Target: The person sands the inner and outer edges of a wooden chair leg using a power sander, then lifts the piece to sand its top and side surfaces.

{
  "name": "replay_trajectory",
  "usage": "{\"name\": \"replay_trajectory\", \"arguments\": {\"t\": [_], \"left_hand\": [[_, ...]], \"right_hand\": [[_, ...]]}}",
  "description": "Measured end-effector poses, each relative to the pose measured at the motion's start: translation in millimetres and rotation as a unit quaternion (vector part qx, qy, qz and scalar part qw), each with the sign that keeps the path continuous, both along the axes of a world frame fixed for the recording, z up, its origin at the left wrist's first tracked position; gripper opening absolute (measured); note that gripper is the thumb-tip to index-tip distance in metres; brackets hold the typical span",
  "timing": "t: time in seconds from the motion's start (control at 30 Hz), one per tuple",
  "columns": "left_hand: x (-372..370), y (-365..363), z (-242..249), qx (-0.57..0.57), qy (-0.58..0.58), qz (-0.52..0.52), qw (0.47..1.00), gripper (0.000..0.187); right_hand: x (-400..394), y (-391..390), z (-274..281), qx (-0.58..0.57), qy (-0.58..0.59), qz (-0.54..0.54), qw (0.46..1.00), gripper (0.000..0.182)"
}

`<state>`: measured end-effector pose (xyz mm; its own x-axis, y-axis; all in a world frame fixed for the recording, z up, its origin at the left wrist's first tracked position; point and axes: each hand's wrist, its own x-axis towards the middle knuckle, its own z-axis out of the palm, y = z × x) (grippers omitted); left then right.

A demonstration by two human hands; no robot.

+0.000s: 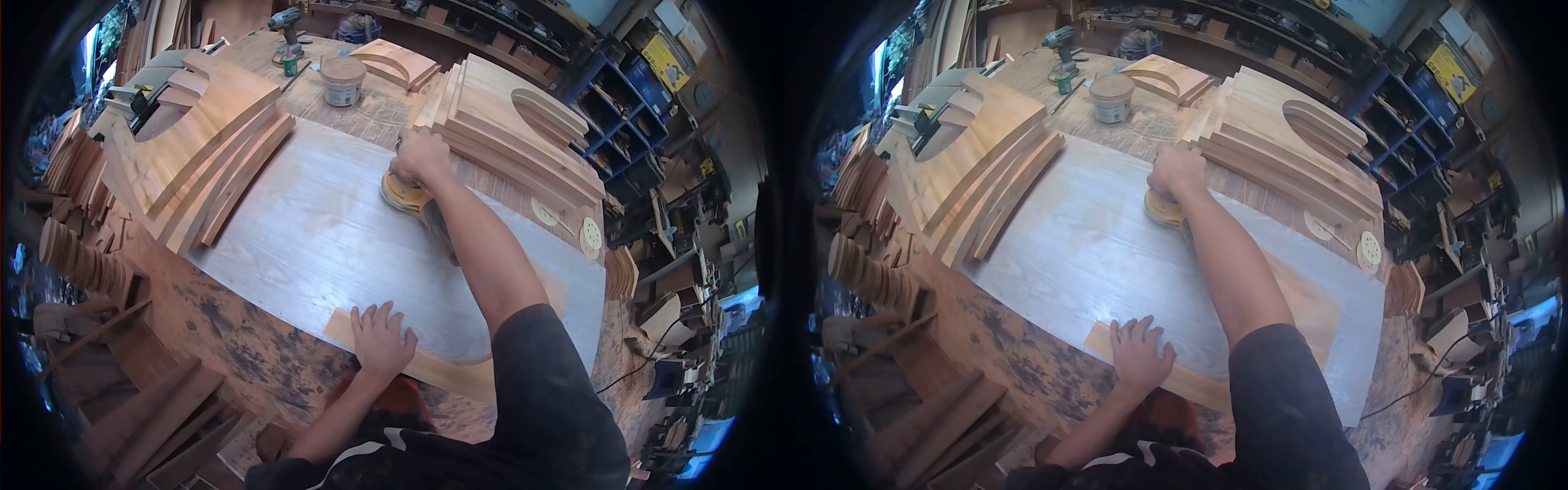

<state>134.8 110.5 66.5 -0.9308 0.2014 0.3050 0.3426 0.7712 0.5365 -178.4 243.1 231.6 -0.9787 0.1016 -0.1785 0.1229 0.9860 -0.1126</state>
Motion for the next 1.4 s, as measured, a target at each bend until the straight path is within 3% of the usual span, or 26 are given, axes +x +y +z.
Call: {"name": "replay_trajectory", "arguments": {"t": [0.67, 1.4], "left_hand": [[-1, 2, 0, -0.01, 0.021, 0.002, 1.0, 0.035], [-3, 5, 2, -0.028, 0.016, 0.005, 0.999, 0.035]], "right_hand": [[-6, 29, -5, 0.023, 0.022, -0.05, 0.998, 0.056], [38, 92, 1, 0.019, 0.019, -0.104, 0.994, 0.058]]}}
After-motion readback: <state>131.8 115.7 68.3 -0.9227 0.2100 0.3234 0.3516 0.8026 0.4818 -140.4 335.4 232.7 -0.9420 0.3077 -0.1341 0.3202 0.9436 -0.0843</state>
